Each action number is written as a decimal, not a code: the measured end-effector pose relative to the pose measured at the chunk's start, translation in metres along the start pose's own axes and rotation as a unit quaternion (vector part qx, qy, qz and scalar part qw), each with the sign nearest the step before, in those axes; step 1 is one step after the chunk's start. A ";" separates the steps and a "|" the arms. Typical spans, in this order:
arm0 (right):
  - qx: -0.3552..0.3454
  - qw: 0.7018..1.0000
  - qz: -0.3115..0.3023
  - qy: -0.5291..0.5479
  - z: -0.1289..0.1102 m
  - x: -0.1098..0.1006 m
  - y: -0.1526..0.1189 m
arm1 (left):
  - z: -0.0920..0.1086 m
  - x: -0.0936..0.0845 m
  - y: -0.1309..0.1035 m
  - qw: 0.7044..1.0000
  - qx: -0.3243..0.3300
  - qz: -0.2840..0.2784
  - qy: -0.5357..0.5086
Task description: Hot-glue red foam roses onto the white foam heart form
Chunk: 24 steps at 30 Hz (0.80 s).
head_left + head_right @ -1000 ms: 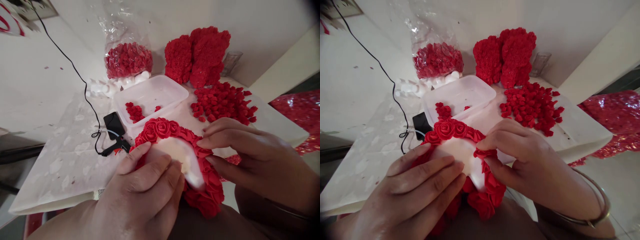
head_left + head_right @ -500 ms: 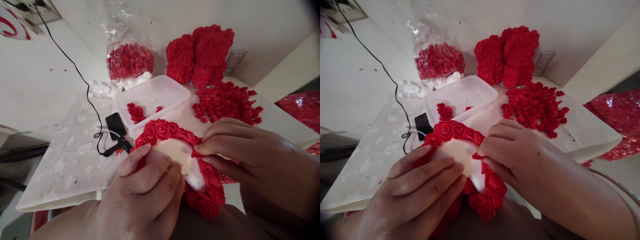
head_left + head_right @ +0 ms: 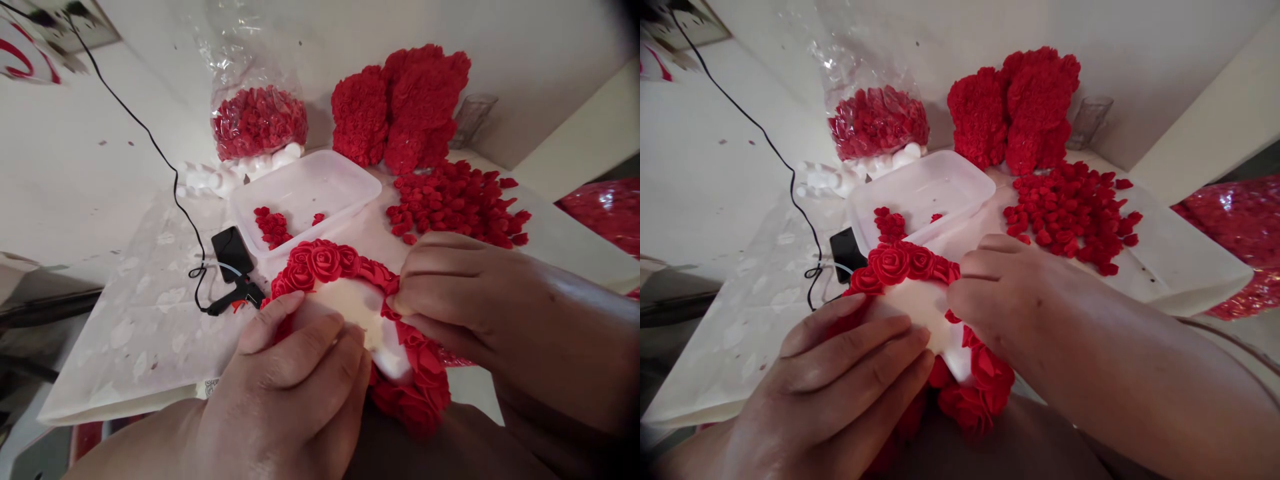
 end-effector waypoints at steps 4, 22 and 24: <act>0.000 1.000 0.009 0.010 0.003 -0.004 -0.006 | -0.001 0.001 -0.003 0.998 0.048 -0.018 0.044; 0.033 0.983 0.067 0.169 0.006 -0.001 -0.015 | 0.002 0.009 -0.005 0.997 -0.003 0.075 0.037; 0.039 0.983 0.052 0.174 0.009 -0.001 -0.015 | 0.003 0.008 -0.005 0.998 0.002 0.049 0.033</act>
Point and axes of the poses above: each hand's wrist, its own y-axis towards the middle knuckle, its own x-axis out of the palm, z = x × y, the point moved 1 cm from there along y, towards the middle knuckle, and after that the axes turned 8 degrees about y, right-handed, at the moved point
